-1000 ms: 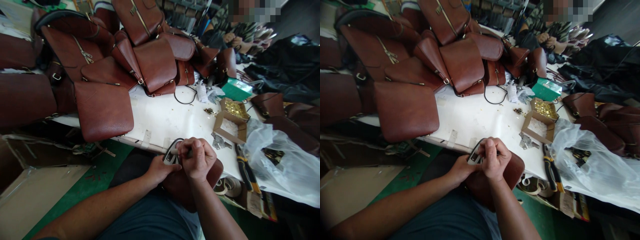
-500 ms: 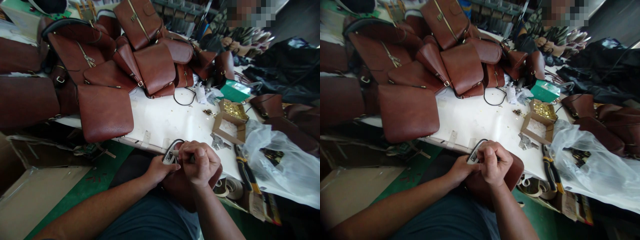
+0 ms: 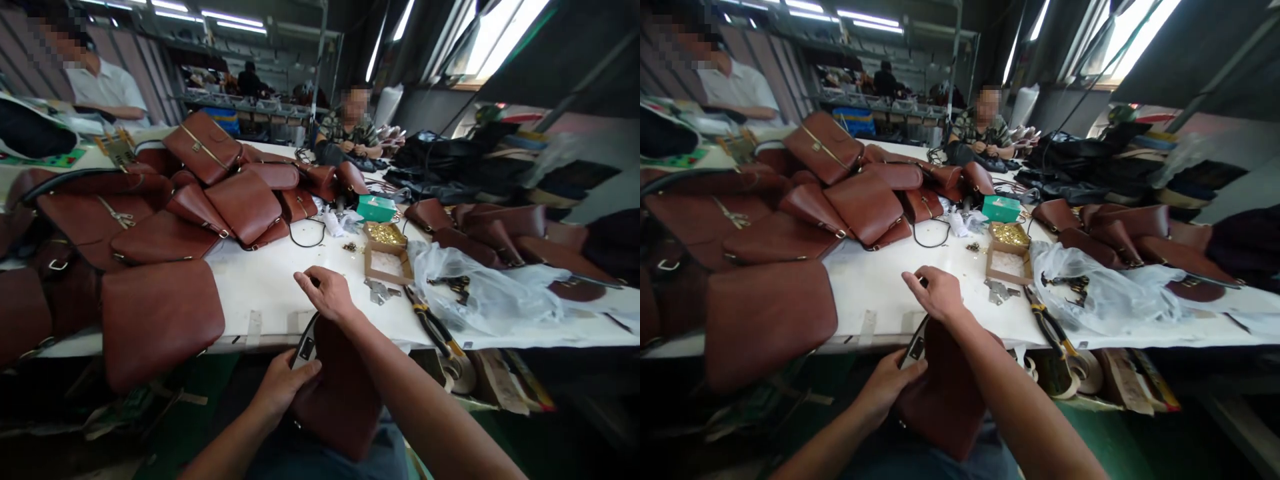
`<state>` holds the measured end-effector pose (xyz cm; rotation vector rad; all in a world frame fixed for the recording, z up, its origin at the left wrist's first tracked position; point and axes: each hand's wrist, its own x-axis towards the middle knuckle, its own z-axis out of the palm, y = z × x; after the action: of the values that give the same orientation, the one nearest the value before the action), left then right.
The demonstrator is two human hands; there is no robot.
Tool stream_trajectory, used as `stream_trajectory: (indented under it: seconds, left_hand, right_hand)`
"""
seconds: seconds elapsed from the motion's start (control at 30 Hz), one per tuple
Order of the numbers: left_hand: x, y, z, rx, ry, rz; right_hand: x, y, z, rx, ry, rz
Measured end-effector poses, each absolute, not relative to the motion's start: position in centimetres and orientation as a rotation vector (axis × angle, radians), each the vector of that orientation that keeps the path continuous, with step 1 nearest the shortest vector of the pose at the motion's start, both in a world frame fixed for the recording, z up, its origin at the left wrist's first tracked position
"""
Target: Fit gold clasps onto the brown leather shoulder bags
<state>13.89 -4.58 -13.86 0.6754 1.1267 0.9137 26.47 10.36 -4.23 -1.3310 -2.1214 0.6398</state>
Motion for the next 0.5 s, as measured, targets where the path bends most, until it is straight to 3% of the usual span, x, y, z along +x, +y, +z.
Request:
stream_trajectory:
  seconds: [0.1,0.23,0.4,0.5]
  left_hand:
    - [13.4,-4.1,-13.8,0.73,1.066,0.848]
    - [11.1,-3.9,-12.8,1.091,1.156,0.744]
    - [1.9,-4.3,-11.5,2.015,2.08,1.003]
    - [-3.0,-3.8,-12.4,2.121,2.466,0.63]
  right_hand:
    - [28.5,12.9,-5.7,-1.466,-2.314,0.659]
    - [31.1,10.5,-7.3,-1.343,-2.342,0.637]
    - [33.2,5.9,-10.7,-1.214,-2.534,0.414]
    - [33.8,5.5,-12.6,-1.394,-2.393,0.307]
